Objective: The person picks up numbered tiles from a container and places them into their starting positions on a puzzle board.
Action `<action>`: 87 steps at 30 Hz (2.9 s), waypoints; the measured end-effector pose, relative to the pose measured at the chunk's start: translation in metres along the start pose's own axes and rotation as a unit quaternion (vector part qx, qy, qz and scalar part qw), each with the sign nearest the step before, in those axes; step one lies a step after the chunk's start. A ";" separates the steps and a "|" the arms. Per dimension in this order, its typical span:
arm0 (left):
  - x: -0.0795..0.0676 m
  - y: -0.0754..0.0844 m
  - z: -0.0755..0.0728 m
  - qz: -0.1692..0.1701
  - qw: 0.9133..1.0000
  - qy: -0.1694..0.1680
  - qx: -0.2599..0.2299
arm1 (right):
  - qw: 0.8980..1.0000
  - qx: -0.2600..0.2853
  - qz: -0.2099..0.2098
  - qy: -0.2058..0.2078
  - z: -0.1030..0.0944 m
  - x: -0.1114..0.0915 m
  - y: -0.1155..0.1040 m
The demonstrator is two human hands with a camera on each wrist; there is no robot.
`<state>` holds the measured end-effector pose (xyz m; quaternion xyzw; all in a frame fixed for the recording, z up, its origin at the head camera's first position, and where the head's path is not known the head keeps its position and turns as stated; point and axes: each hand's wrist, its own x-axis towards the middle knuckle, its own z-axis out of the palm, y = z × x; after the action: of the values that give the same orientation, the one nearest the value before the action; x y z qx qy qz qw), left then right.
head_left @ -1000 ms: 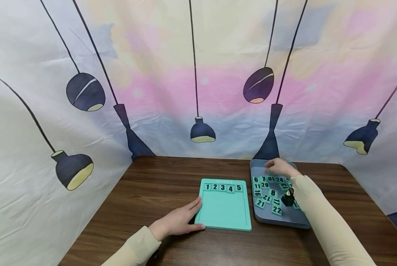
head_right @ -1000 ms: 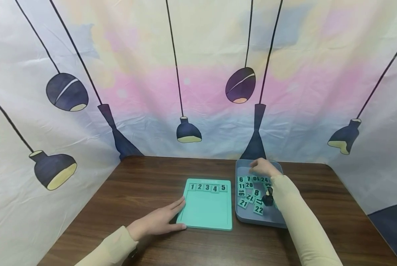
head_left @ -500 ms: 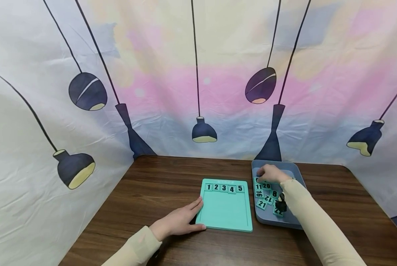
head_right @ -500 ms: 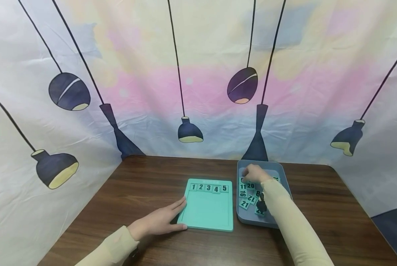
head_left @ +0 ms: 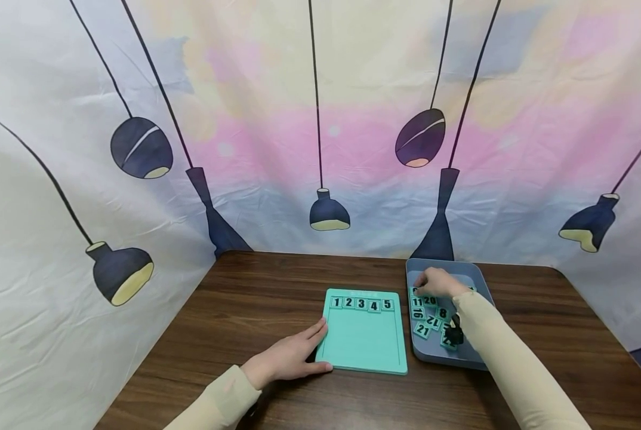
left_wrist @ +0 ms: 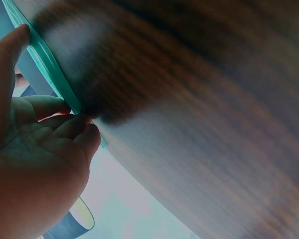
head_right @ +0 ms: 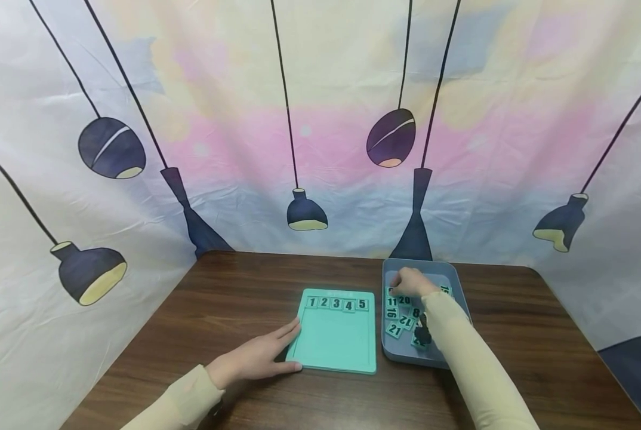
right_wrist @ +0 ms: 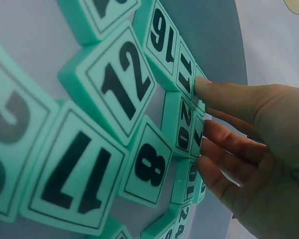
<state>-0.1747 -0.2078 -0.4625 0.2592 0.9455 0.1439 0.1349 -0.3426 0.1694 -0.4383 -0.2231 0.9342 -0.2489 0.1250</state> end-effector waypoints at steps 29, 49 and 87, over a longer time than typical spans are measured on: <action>0.001 0.000 0.001 0.008 1.000 0.001 0.007 | 0.995 0.043 -0.054 0.077 0.013 -0.015 0.004; 0.001 0.000 0.001 0.003 1.000 0.000 -0.009 | 0.987 0.120 -0.053 0.096 -0.009 -0.027 0.000; 0.004 0.000 -0.001 0.004 1.000 0.003 -0.002 | 0.962 0.267 -0.037 0.034 0.031 0.011 -0.104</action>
<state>-0.1780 -0.2062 -0.4622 0.2624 0.9446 0.1469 0.1319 -0.3045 0.0707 -0.4118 -0.2070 0.8287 -0.5013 0.1386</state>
